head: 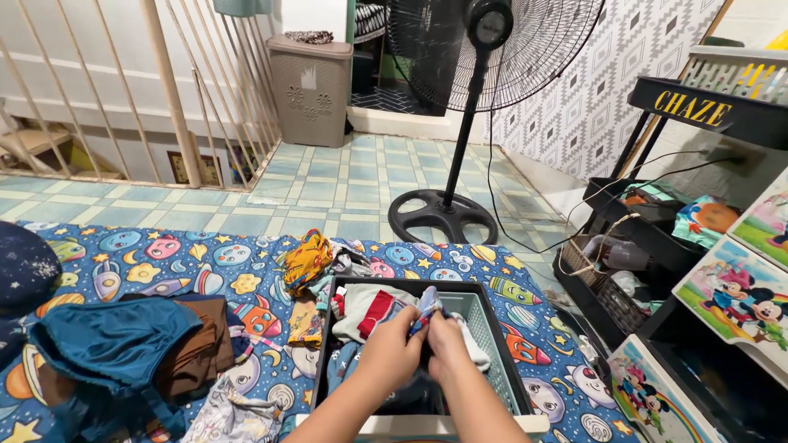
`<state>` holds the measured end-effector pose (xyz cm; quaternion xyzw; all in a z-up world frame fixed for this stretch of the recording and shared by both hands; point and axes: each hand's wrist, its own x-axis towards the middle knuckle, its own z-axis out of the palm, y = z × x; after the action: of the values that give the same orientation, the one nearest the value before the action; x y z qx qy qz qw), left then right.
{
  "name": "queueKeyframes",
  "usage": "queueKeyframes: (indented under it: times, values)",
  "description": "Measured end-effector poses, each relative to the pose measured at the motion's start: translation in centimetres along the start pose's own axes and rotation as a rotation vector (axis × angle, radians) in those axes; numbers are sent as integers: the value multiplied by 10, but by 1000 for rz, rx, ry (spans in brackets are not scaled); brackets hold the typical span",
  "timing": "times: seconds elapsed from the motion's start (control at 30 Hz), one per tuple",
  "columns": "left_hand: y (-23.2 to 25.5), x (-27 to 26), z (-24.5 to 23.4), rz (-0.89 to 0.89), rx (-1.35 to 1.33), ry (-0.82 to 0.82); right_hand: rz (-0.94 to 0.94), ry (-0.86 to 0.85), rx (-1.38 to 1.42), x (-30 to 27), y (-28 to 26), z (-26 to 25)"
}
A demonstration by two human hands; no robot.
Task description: The person folds various children's garments, including shirts, pants, and underwear, and places them into a drawer organizer. The person handles each item one at a time, folding and stacking them neatly.
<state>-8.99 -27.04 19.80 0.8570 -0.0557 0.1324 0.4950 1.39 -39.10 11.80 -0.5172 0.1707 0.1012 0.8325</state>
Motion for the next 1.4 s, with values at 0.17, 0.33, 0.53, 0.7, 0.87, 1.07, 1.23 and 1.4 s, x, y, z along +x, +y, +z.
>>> queueKeyframes:
  times: [0.17, 0.33, 0.53, 0.7, 0.87, 1.07, 1.23, 1.4]
  values:
    - [-12, 2, 1, -249, -80, -116, 277, -166, -115, -2, 13, -8]
    - [-65, 17, 27, 34, 115, 123, 315, -94, -162, 23, 29, -23]
    - [-106, 40, 53, -444, -936, -23, 206, 36, -117, 36, 35, -29]
    - [-86, 36, 41, -591, -702, -52, 143, 121, -425, 10, 23, -11]
    - [-71, 28, 28, -515, 45, -226, 40, 203, -242, 23, 38, -12]
    - [-84, 36, 43, -411, 139, -136, -164, 258, -121, 86, 79, -33]
    - [-110, 67, 59, -342, -331, 245, -23, 111, -289, 72, 72, -25]
    - [-114, 73, 71, -358, -739, 94, 145, -36, -264, 34, 35, -9]
